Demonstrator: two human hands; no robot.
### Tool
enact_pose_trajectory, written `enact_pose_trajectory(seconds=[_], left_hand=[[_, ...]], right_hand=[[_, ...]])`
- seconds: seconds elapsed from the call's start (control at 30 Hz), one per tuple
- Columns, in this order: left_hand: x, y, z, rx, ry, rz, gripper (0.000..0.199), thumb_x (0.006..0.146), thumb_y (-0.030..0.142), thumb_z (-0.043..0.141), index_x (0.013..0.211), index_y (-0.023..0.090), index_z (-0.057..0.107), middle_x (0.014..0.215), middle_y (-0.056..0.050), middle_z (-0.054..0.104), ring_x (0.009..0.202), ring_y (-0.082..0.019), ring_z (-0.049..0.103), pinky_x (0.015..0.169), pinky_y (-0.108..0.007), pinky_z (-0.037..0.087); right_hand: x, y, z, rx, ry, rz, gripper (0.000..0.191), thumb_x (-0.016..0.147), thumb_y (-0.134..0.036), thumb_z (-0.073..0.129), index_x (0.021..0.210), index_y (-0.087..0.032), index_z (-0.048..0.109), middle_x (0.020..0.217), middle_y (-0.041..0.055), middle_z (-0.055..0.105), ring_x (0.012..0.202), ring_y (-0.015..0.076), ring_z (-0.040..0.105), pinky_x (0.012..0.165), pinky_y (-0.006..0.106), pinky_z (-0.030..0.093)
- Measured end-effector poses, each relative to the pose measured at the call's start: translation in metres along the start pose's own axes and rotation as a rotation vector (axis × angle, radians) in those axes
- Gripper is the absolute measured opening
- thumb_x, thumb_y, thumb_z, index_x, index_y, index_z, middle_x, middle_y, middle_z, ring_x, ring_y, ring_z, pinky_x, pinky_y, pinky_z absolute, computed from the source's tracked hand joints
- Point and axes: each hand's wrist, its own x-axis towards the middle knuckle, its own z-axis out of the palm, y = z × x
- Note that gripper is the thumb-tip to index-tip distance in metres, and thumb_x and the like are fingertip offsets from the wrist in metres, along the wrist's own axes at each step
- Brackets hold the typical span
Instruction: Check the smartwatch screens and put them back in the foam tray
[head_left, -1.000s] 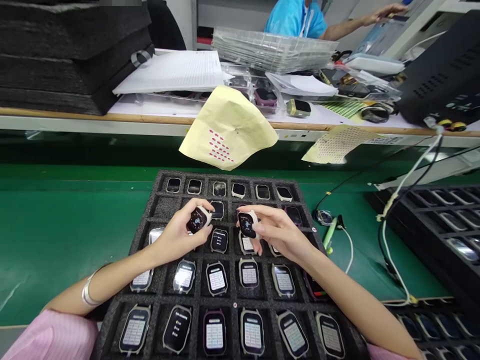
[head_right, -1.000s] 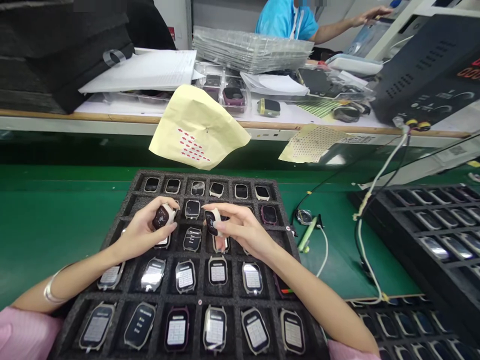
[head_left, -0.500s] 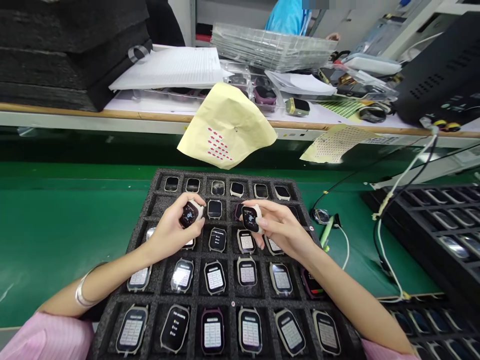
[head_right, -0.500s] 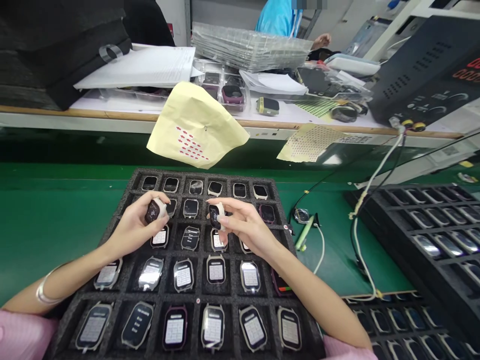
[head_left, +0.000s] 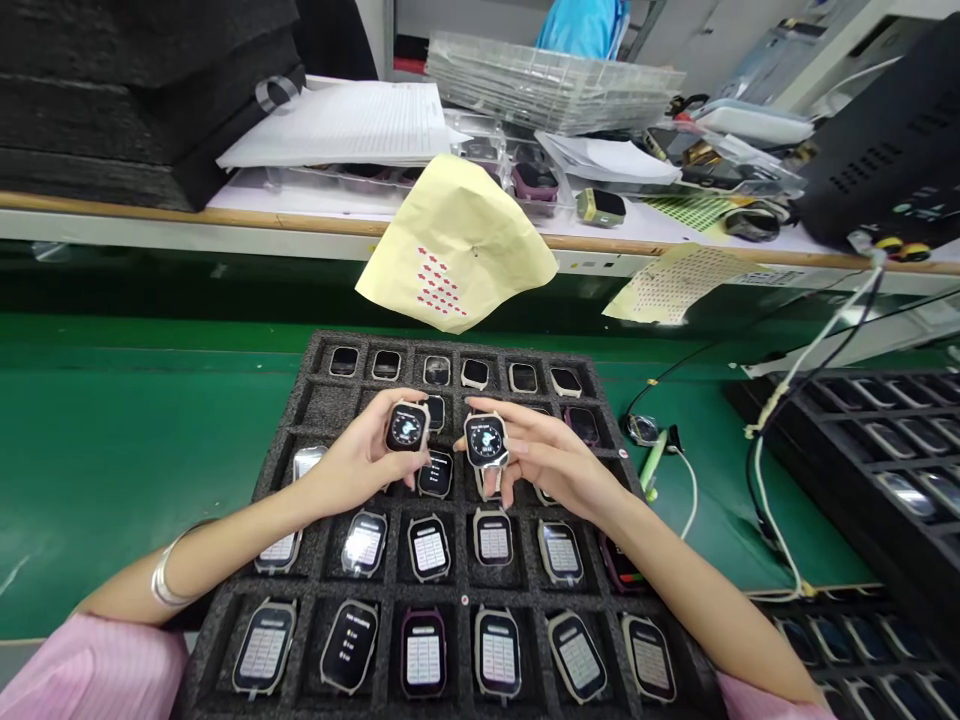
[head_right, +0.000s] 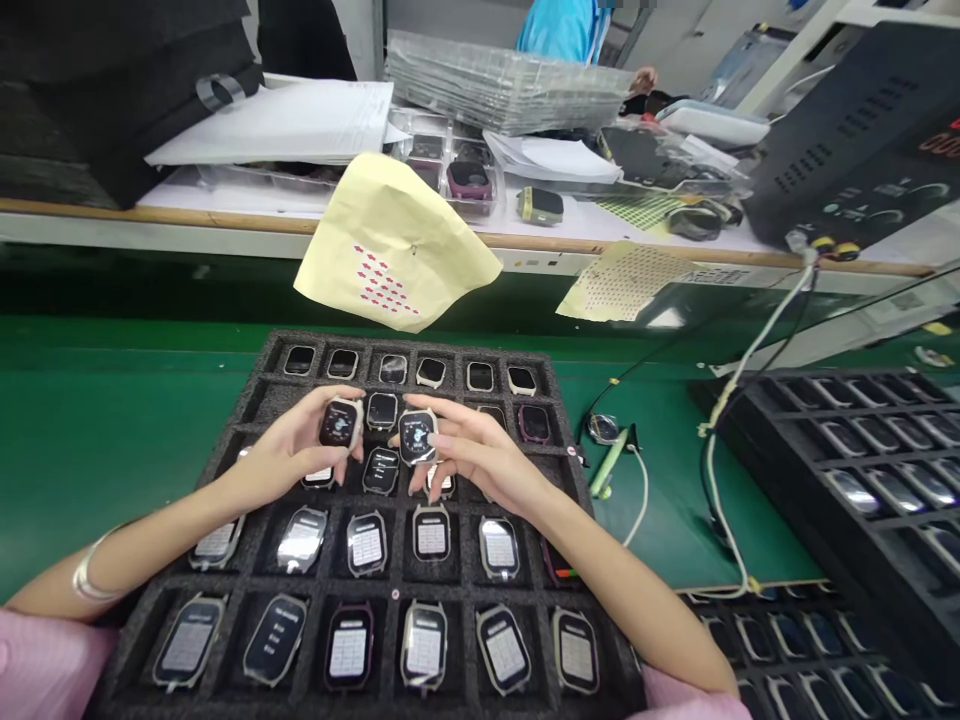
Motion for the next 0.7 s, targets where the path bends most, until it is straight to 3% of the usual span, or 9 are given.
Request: enact_pose_trajectory(seconds=[0.13, 0.27, 0.7], left_hand=[[0.003, -0.004, 0.001, -0.202, -0.048, -0.093, 0.045, 0.073, 0.011, 0.059, 0.116, 0.018, 0.047, 0.094, -0.005, 0.063, 0.085, -0.019, 0.064, 0.072, -0.034, 0.054], [0.002, -0.01, -0.001, -0.27, -0.074, -0.136, 0.043, 0.074, 0.009, 0.057, 0.115, 0.019, 0.049, 0.099, -0.007, 0.067, 0.095, -0.022, 0.065, 0.079, -0.037, 0.055], [0.001, -0.006, 0.002, -0.196, -0.089, -0.13, 0.04, 0.076, 0.013, 0.06, 0.114, 0.018, 0.05, 0.092, -0.006, 0.067, 0.093, -0.022, 0.065, 0.079, -0.04, 0.056]], right_hand=[[0.004, 0.009, 0.003, -0.051, 0.01, 0.002, 0.038, 0.086, -0.021, 0.061, 0.123, -0.017, 0.051, 0.092, 0.0067, 0.067, 0.064, 0.0166, 0.069, 0.048, 0.024, 0.056], [0.007, 0.017, 0.005, -0.104, 0.046, -0.032, 0.037, 0.083, -0.017, 0.062, 0.118, -0.018, 0.05, 0.088, 0.0028, 0.065, 0.061, 0.0149, 0.068, 0.046, 0.022, 0.055], [0.003, 0.016, 0.004, -0.186, 0.09, -0.101, 0.039, 0.084, -0.02, 0.063, 0.121, -0.018, 0.05, 0.093, 0.0066, 0.068, 0.059, 0.0157, 0.069, 0.047, 0.024, 0.056]])
